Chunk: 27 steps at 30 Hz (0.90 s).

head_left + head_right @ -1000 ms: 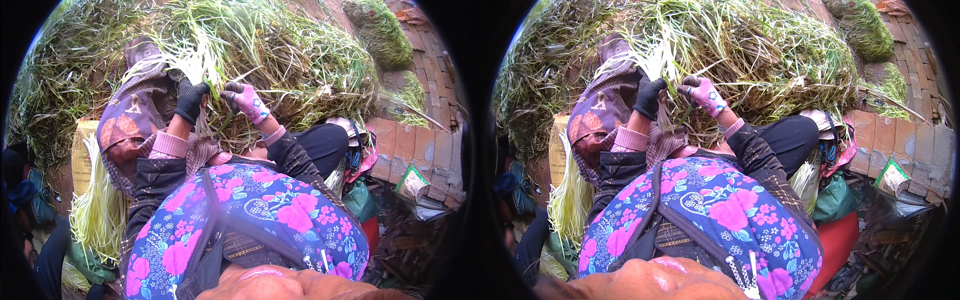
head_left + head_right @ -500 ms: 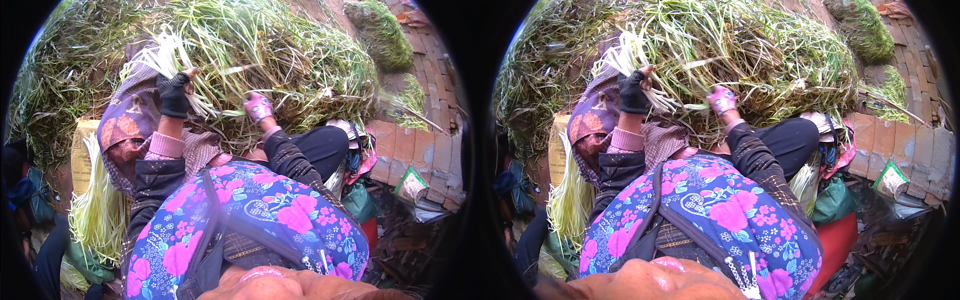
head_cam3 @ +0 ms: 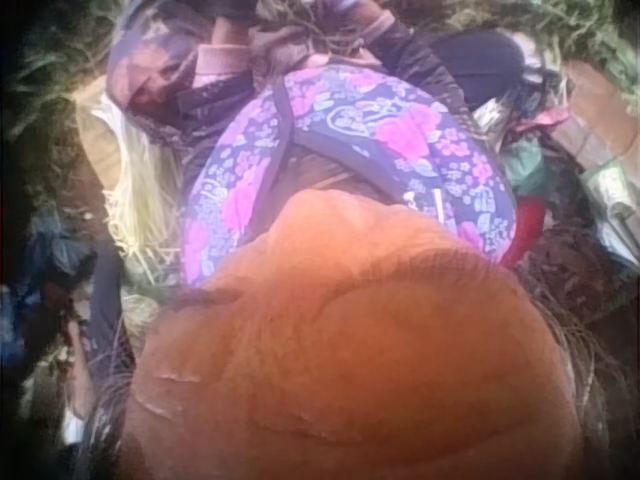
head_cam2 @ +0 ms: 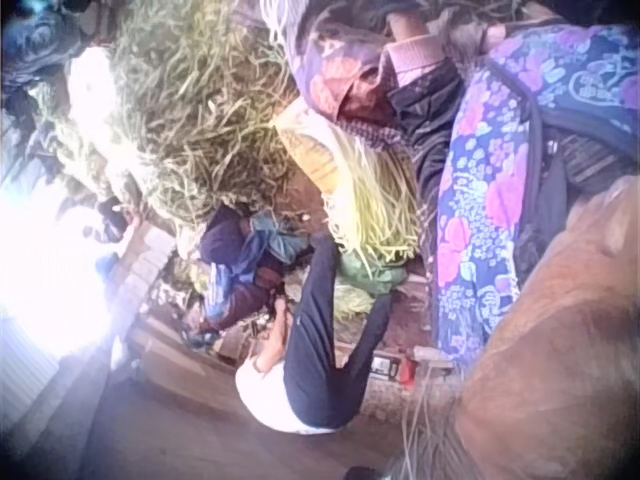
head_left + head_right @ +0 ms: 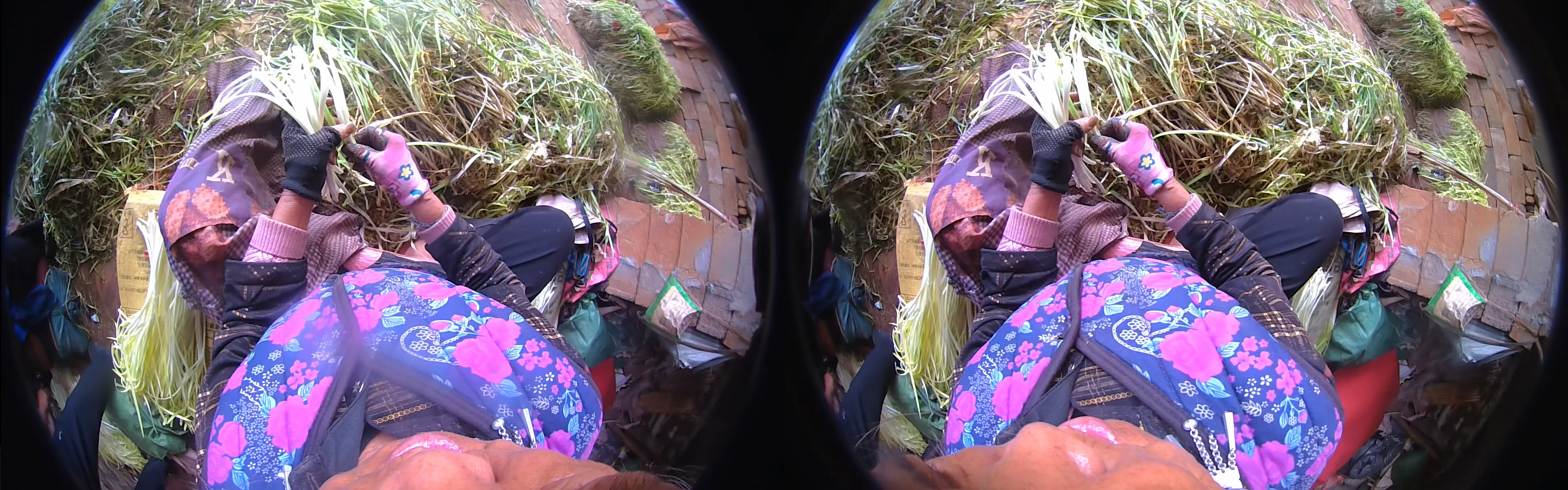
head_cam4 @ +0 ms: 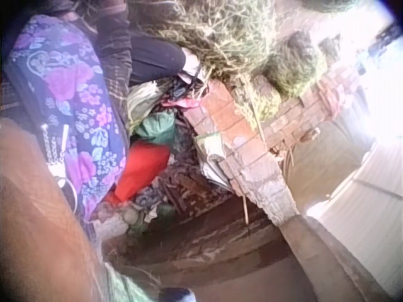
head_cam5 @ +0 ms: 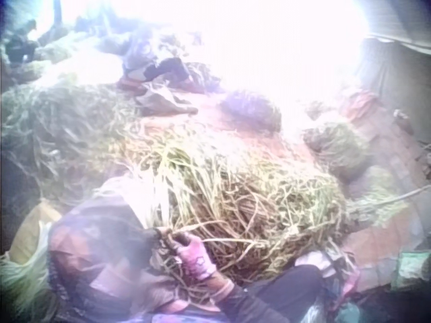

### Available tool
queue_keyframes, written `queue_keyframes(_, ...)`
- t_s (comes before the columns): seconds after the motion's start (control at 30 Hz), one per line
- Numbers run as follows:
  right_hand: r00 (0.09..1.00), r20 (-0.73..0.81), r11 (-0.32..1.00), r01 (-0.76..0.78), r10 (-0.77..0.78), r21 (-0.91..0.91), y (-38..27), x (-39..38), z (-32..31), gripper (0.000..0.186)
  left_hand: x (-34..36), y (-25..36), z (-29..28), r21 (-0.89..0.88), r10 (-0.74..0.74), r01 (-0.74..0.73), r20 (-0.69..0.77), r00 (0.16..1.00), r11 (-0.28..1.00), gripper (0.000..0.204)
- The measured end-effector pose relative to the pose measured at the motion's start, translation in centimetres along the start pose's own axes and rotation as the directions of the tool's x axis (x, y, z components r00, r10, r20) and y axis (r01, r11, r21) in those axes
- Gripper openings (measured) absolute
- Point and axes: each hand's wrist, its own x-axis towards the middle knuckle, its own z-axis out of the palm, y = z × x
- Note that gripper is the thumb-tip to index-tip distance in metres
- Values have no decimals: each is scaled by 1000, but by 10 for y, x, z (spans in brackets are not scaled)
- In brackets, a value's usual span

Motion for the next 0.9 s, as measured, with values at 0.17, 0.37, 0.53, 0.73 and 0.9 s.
queue_keyframes(0.17,1000,0,978,12,-12,208,2,-2,-9,21,0,-6,5,46,173,-171,-25,985,984,49)
queue_keyframes(0.37,995,-100,929,13,26,369,2,-5,-3,14,5,-17,0,215,261,-246,-47,964,945,48)
queue_keyframes(0.53,993,-120,841,79,-17,535,20,-1,-4,11,5,-15,2,65,245,-239,-121,962,969,47)
queue_keyframes(0.73,981,-129,982,-126,145,144,37,10,-24,13,4,3,-5,-197,13,-17,-21,1000,980,44)
queue_keyframes(0.9,999,-6,998,45,-46,-41,23,9,-29,30,2,-2,-1,-93,3,-4,-13,1000,996,50)
